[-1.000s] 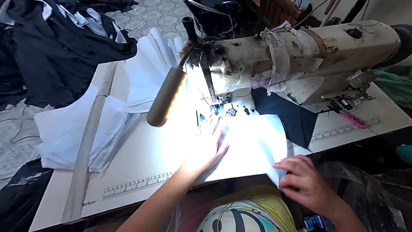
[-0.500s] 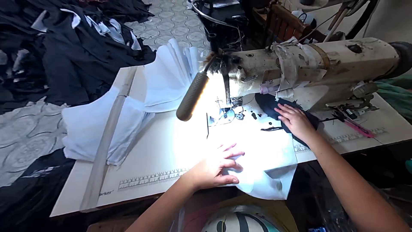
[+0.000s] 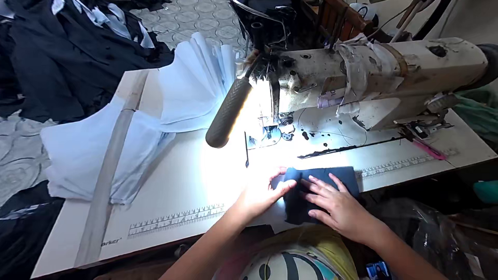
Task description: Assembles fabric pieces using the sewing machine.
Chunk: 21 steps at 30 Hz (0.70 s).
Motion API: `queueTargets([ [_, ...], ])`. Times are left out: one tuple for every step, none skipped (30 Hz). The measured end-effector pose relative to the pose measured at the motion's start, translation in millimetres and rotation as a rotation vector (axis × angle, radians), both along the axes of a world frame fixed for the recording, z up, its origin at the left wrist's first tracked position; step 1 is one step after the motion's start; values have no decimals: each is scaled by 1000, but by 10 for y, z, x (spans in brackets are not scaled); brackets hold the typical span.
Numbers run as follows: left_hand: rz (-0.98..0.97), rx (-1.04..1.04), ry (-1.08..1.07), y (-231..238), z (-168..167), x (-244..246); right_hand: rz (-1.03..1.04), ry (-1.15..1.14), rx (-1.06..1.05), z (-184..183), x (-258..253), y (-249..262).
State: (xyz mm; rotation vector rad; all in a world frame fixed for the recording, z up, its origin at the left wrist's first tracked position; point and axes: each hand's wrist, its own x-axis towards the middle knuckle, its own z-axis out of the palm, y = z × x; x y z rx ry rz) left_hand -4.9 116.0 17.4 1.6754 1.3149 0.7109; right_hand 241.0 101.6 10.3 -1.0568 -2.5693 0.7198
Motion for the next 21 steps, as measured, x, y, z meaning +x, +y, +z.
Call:
queueTargets([
  [17, 30, 11, 20, -40, 3, -13, 46, 44, -78, 33, 5],
  [27, 55, 34, 46, -83, 2, -50, 94, 92, -127, 72, 19],
  [37, 81, 58, 69, -120, 2, -125, 118, 152, -149, 124, 45],
  [46, 109, 77, 86, -150, -4, -233, 111, 217, -147, 199, 89],
  [63, 151, 81, 94, -187, -15, -349, 81, 267, -122, 293, 150],
  [86, 204, 72, 98, -225, -29, -446, 33, 267, -79, 399, 209],
  [101, 244, 54, 97, -244, -49, -514, 2, 227, -43, 496, 257],
  [95, 249, 16, 93, -244, -70, -545, -4, 189, -32, 573, 291],
  [69, 237, -25, 85, -228, -89, -547, 6, 164, -29, 614, 313],
  [26, 212, -48, 74, -206, -109, -532, 20, 137, -17, 622, 326],
  [-5, 194, -42, 57, -185, -113, -510, 27, 114, -2, 612, 336],
  [-24, 177, -5, 37, -156, -101, -492, 31, 97, 12, 598, 346],
  [-42, 165, 39, 24, -137, -79, -483, 34, 102, 25, 583, 357],
  [-61, 170, 98, 18, -135, -53, -483, 31, 135, 37, 567, 366],
  [-65, 210, 163, 10, -157, -23, -486, 32, 198, 51, 549, 365],
  [-65, 245, 221, 0, -170, -2, -489, 39, 286, 71, 527, 350],
  [-67, 263, 268, -9, -168, 4, -481, 54, 374, 113, 504, 317],
  [-79, 250, 302, -17, -145, 4, -454, 75, 428, 187, 485, 253],
  [-102, 202, 322, -24, -108, 4, -395, 111, 426, 281, 472, 154],
  [-123, 183, 336, -25, -96, 6, -307, 175, 372, 366, 458, 39],
  [-132, 212, 340, -20, -116, 11, -199, 258, 266, 437, 435, -71],
])
